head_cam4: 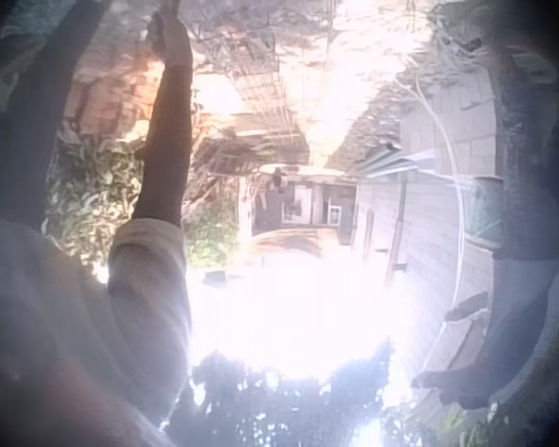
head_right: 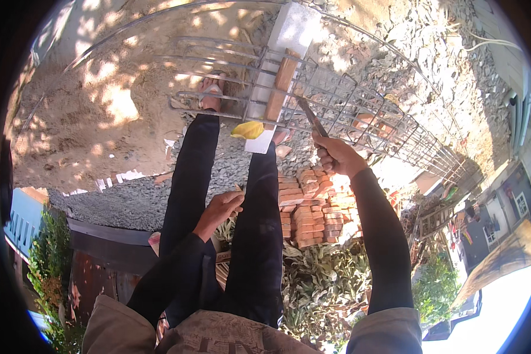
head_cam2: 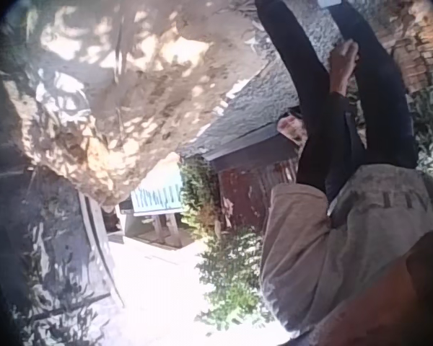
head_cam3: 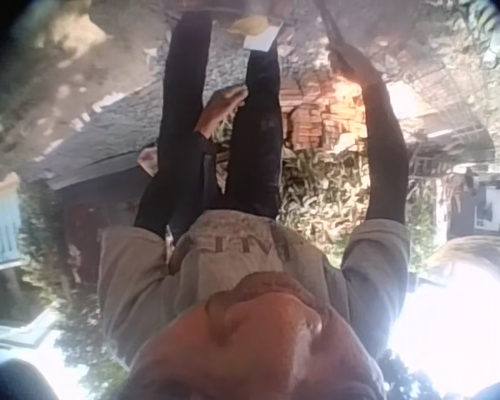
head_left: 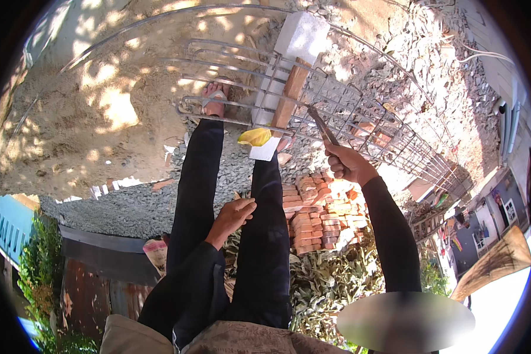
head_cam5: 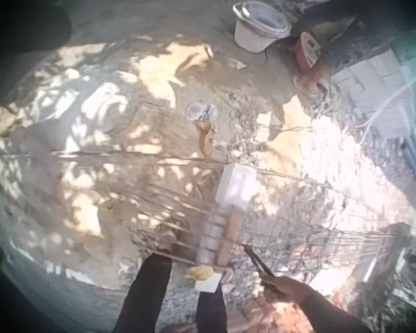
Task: The person binds steel bars together using wire and a pair of pliers, repeatedly twisting the wire to secure the metal frame.
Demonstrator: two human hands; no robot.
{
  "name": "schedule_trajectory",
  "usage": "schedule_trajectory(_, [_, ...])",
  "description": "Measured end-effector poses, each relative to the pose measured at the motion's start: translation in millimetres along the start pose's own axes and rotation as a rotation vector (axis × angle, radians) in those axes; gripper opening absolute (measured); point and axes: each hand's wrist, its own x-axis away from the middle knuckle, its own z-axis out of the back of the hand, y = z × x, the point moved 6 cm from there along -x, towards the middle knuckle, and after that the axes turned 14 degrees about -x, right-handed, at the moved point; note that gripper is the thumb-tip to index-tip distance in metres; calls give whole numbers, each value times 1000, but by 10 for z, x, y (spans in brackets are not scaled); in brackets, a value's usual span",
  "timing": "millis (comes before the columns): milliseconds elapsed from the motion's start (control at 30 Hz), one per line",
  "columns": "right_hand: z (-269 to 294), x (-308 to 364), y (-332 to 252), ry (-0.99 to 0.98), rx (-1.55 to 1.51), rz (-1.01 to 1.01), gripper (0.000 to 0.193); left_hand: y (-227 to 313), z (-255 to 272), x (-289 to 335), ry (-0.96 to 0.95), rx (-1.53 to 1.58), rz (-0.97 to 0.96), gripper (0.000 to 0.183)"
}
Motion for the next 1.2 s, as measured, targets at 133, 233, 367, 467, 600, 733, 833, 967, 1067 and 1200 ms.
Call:
schedule_trajectory(133, [-195,341,-132,340,401,180,46,26,7,-140,-42,112,11,58])
schedule_trajectory(233, [-217,471,-485,657,1091,524,48,2,-20,-224,-72,105,-12,61])
schedule_trajectory(367, [-597,545,-623,633,1407,505,61,-63,17,-312,-69,82,-18,63])
schedule_trajectory(467, [-312,316,-435,280,616,202,28,-101,61,-376,-54,147,19,63])
schedule_trajectory(600, [-180,217,-37,125,135,228,30,288,-87,-423,-47,158,-53,62])
schedule_trajectory(733, [-486,642,-351,969,1532,1166,46,158,-212,-514,31,192,-27,61])
schedule_trajectory(833, [-423,488,-517,799,1561,951,48,-169,-353,-719,18,137,24,62])
schedule_trajectory(967, [197,147,-379,220,581,303,49,-2,-489,-652,121,100,20,64])
schedule_trajectory(1067, [132,-144,167,-110,-107,129,48,-146,-530,-711,73,32,23,64])
schedule_trajectory(1200, [4,-217,338,-118,117,267,45,-126,-486,-562,161,40,32,65])
